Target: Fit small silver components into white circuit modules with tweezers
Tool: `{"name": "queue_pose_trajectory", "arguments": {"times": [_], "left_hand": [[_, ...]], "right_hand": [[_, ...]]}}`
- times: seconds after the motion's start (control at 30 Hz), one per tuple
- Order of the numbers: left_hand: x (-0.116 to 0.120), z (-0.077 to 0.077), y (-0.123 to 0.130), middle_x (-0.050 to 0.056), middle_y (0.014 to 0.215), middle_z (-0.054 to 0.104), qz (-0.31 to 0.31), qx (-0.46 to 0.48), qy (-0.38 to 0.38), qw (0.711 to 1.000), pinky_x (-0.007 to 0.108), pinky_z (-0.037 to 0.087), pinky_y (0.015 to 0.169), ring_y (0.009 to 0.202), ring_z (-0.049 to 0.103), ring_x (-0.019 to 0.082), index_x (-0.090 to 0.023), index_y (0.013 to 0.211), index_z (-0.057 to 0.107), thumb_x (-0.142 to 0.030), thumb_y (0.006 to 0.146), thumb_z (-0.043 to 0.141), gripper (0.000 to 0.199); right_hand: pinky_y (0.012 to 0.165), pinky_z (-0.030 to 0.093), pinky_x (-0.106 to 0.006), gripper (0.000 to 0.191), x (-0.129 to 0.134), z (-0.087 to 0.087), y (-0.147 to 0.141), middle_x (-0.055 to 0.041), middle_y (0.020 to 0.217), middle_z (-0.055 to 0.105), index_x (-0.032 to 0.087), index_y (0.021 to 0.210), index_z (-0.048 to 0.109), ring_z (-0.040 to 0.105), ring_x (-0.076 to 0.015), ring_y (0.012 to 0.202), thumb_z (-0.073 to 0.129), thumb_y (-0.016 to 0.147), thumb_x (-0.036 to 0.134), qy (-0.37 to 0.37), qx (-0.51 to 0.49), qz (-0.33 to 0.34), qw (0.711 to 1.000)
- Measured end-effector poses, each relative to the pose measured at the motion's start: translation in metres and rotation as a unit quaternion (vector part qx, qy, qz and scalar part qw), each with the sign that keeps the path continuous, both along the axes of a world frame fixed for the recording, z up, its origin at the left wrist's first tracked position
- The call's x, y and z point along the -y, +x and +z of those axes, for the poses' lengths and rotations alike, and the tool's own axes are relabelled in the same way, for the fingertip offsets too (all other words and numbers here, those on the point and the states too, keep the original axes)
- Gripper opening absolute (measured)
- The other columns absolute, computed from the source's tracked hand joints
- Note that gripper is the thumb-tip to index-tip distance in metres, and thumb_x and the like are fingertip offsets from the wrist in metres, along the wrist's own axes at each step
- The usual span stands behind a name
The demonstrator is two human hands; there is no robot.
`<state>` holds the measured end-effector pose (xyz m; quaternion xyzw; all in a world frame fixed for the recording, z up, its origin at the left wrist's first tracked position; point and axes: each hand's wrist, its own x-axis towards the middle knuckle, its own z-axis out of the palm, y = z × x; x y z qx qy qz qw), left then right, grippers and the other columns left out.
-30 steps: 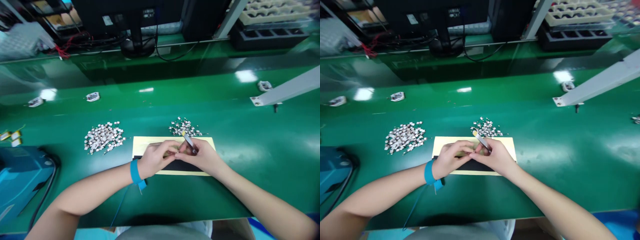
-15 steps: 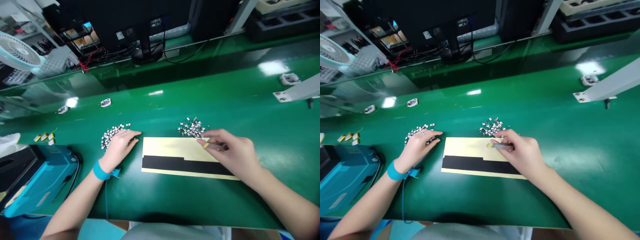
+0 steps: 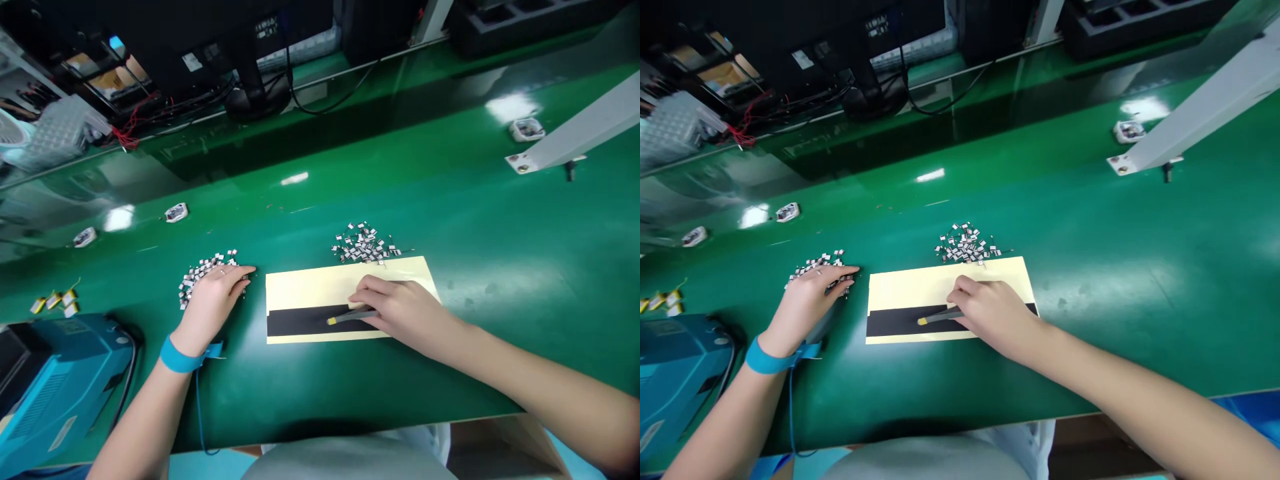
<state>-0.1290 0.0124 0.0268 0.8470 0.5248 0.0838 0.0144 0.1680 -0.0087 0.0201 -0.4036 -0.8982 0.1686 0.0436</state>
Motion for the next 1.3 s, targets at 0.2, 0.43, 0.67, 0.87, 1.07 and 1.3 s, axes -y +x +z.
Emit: {"name": "queue_pose_trajectory", "arguments": {"times": [0.2, 0.43, 0.67, 0.87, 1.07, 1.3], "left_hand": [[0.004, -0.001, 0.005, 0.005, 0.08, 0.068, 0.087, 0.05, 0.06, 0.993, 0.032, 0.049, 0.062, 0.069, 0.063, 0.022, -0.02, 0.089, 0.062, -0.021, 0.076, 0.052, 0.016], [0.005, 0.013, 0.074, 0.004, 0.083, 0.067, 0.097, 0.453, -0.205, 0.862, 0.025, 0.052, 0.071, 0.076, 0.063, 0.015, -0.016, 0.085, 0.063, -0.021, 0.071, 0.061, 0.015], [-0.005, -0.013, 0.132, 0.001, 0.072, 0.062, 0.066, 0.632, -0.259, 0.728, 0.019, 0.049, 0.059, 0.065, 0.059, 0.009, -0.016, 0.083, 0.053, -0.015, 0.073, 0.058, 0.012], [-0.007, -0.025, 0.123, 0.002, 0.074, 0.058, 0.042, 0.588, -0.269, 0.761, 0.023, 0.046, 0.07, 0.076, 0.057, 0.012, -0.014, 0.063, 0.057, -0.013, 0.075, 0.054, 0.013], [-0.004, -0.024, 0.125, 0.005, 0.088, 0.056, 0.021, 0.566, -0.258, 0.782, 0.022, 0.048, 0.07, 0.079, 0.057, 0.012, -0.017, 0.086, 0.063, -0.014, 0.074, 0.056, 0.014], [0.004, -0.02, 0.124, 0.002, 0.08, 0.062, -0.018, 0.454, -0.124, 0.882, 0.02, 0.049, 0.066, 0.07, 0.058, 0.009, -0.019, 0.089, 0.062, -0.014, 0.074, 0.058, 0.017]], "right_hand": [[0.049, 0.04, -0.025, 0.014, 0.006, 0.001, -0.004, -0.0048, 0.087, 0.056, 0.015, 0.089, 0.059, 0.057, -0.0136, 0.058, 0.056, 0.075, 0.014, 0.045, 0.052, 0.035, 0.997], [0.041, 0.031, -0.026, 0.019, 0.021, 0.004, -0.014, -0.0064, 0.081, 0.054, 0.012, 0.084, 0.058, 0.052, -0.0145, 0.054, 0.045, 0.075, 0.002, 0.116, 0.116, 0.048, 0.985], [0.04, 0.028, -0.027, 0.018, 0.017, 0.005, -0.013, -0.0038, 0.08, 0.055, 0.013, 0.08, 0.058, 0.052, -0.0133, 0.049, 0.048, 0.071, 0.001, 0.048, 0.092, 0.01, 0.995], [0.056, 0.038, -0.023, 0.011, 0.0, -0.001, -0.006, -0.0003, 0.074, 0.06, 0.016, 0.075, 0.058, 0.056, -0.0132, 0.062, 0.057, 0.066, 0.01, -0.115, -0.068, -0.06, 0.989], [0.045, 0.033, -0.019, 0.005, -0.014, 0.006, 0.001, -0.0002, 0.068, 0.054, 0.015, 0.068, 0.055, 0.045, -0.0088, 0.052, 0.056, 0.065, 0.011, -0.214, -0.283, -0.166, 0.92], [0.046, 0.026, -0.023, 0.015, -0.021, 0.002, 0.0, -0.0018, 0.074, 0.055, 0.016, 0.07, 0.055, 0.036, -0.0084, 0.051, 0.056, 0.073, 0.03, -0.303, -0.382, -0.236, 0.841]]}}
